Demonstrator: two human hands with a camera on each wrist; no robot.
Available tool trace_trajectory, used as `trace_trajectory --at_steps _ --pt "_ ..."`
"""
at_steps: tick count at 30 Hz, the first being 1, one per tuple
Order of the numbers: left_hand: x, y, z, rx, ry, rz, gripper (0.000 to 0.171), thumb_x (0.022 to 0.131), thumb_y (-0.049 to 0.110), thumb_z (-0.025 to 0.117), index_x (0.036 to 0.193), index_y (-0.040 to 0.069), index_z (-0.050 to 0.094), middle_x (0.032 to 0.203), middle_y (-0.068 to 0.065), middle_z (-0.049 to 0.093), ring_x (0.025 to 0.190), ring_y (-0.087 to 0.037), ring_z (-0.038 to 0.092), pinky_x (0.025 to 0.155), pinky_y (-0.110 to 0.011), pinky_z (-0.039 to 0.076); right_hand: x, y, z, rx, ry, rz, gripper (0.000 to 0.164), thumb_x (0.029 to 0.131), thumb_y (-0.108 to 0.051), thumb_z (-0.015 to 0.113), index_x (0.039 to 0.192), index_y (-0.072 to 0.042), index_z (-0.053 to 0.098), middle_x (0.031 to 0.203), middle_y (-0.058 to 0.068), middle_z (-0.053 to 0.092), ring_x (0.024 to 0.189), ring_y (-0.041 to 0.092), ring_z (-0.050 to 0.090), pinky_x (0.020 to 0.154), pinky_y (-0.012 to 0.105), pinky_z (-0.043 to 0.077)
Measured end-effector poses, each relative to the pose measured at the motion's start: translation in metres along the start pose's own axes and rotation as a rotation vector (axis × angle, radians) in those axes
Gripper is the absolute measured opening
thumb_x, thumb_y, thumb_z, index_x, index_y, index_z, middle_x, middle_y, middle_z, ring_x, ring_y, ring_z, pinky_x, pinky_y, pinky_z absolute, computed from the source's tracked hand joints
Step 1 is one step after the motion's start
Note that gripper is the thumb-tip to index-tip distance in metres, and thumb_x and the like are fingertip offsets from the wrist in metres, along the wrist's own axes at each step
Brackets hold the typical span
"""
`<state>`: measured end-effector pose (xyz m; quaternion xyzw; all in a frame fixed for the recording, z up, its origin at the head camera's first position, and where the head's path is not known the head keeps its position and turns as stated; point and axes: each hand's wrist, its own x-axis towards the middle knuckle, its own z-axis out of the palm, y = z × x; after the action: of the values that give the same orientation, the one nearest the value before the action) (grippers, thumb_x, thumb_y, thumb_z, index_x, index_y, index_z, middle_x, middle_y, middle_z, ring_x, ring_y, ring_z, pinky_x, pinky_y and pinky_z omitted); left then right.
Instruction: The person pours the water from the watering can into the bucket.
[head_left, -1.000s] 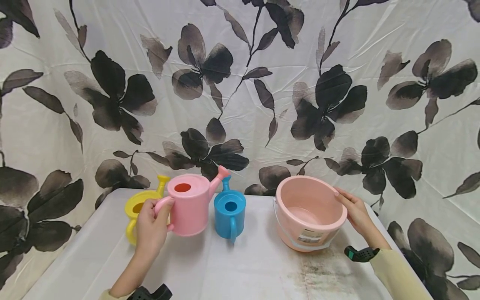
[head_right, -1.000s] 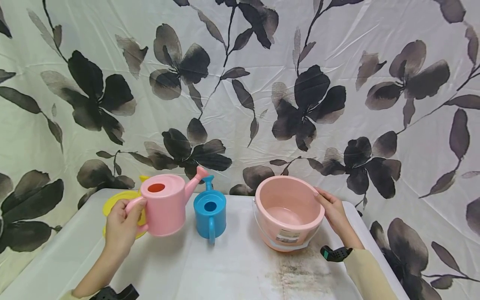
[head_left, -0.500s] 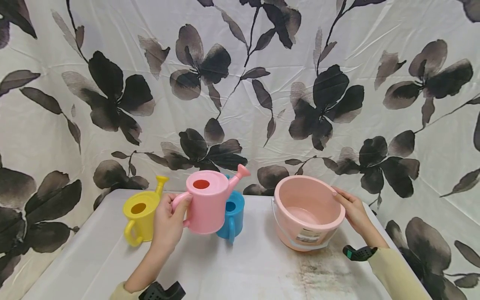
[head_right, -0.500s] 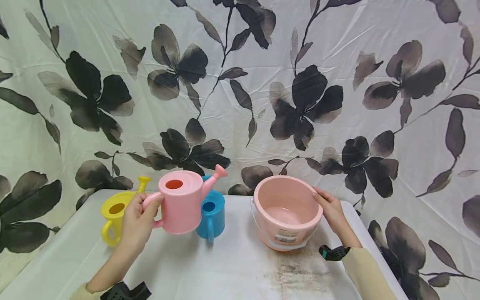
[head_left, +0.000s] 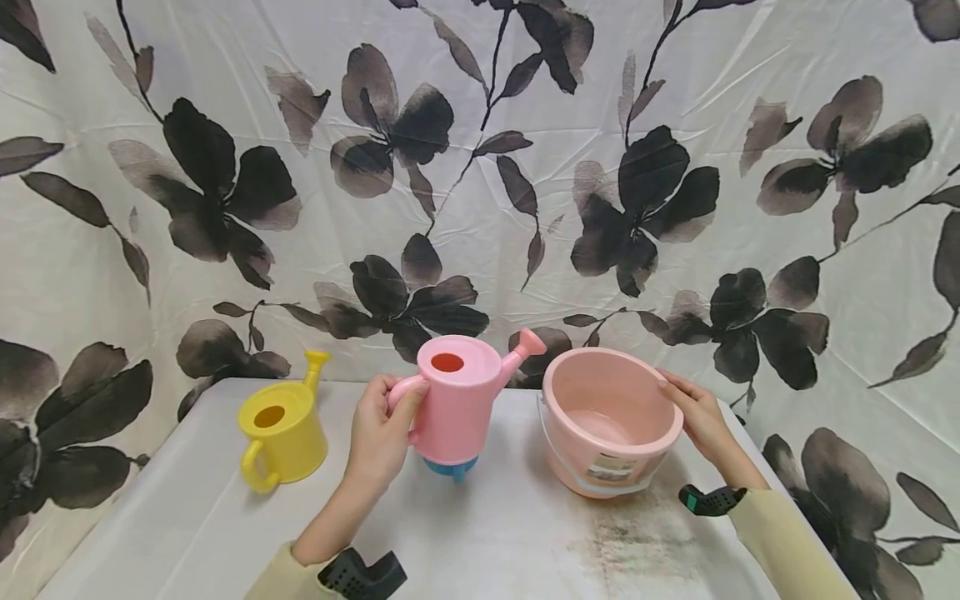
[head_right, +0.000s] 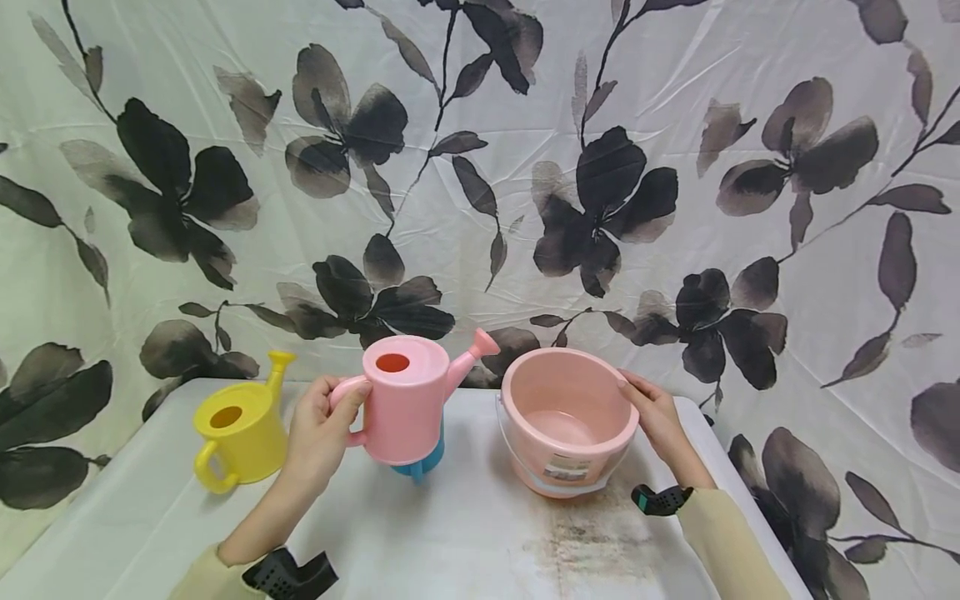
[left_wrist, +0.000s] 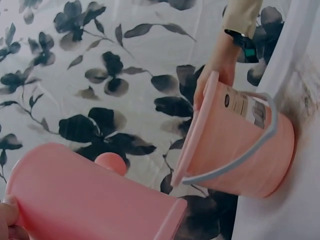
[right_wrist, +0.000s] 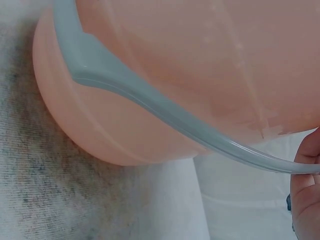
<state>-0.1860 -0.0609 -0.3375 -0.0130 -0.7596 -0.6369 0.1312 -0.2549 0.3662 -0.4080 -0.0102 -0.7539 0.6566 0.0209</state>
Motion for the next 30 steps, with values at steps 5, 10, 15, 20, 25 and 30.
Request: trace_trajectory --at_steps 5,10,15,20,25,30 --pt "0.002 0.005 0.012 0.001 -0.03 0.007 0.028 0.094 0.022 0.062 0.106 0.0 0.05 0.097 -0.017 0.061 0.086 -0.022 0.056 0.071 -0.022 0.053 0.001 0.0 0.001 -0.019 -0.001 0.001 0.067 0.099 -0.031 0.053 0.147 0.007 0.025 0.1 -0.031 0.056 0.095 -0.015 0.056 0.08 0.011 0.049" --pt "0.006 0.007 0.023 0.007 -0.06 0.032 0.027 0.093 0.022 0.063 0.106 0.001 0.051 0.103 -0.016 0.063 0.091 -0.024 0.059 0.078 -0.031 0.056 0.001 0.0 0.002 0.003 0.012 -0.006 0.067 0.099 -0.029 0.053 0.146 0.01 0.026 0.098 -0.031 0.058 0.094 -0.014 0.057 0.08 0.011 0.049" --pt "0.008 0.009 0.033 0.022 -0.087 0.058 0.025 0.092 0.02 0.065 0.103 0.002 0.05 0.102 -0.016 0.061 0.089 -0.023 0.059 0.076 -0.034 0.057 0.0 0.002 0.002 0.024 0.026 -0.014 0.066 0.099 -0.027 0.054 0.144 0.012 0.027 0.096 -0.03 0.06 0.094 -0.013 0.058 0.079 0.011 0.05" --pt "0.01 0.011 0.039 0.038 -0.103 0.079 0.024 0.091 0.02 0.066 0.101 0.003 0.051 0.1 -0.016 0.063 0.084 -0.024 0.06 0.072 -0.033 0.056 0.001 0.002 0.001 0.017 0.015 -0.017 0.067 0.099 -0.029 0.053 0.145 0.011 0.026 0.098 -0.03 0.058 0.095 -0.013 0.058 0.08 0.011 0.049" --pt "0.013 0.014 0.042 0.068 -0.128 0.082 0.026 0.092 0.021 0.065 0.105 0.004 0.051 0.103 -0.014 0.062 0.087 -0.024 0.06 0.073 -0.034 0.056 0.001 0.002 0.001 0.013 0.008 -0.014 0.067 0.099 -0.03 0.053 0.145 0.011 0.026 0.098 -0.03 0.058 0.095 -0.013 0.058 0.08 0.012 0.05" --pt "0.016 0.017 0.042 0.097 -0.142 0.088 0.027 0.092 0.022 0.066 0.106 0.004 0.052 0.102 -0.014 0.062 0.087 -0.025 0.06 0.074 -0.035 0.057 0.0 0.003 0.0 0.02 0.005 -0.023 0.066 0.099 -0.029 0.052 0.145 0.011 0.026 0.099 -0.03 0.058 0.095 -0.012 0.058 0.08 0.012 0.05"
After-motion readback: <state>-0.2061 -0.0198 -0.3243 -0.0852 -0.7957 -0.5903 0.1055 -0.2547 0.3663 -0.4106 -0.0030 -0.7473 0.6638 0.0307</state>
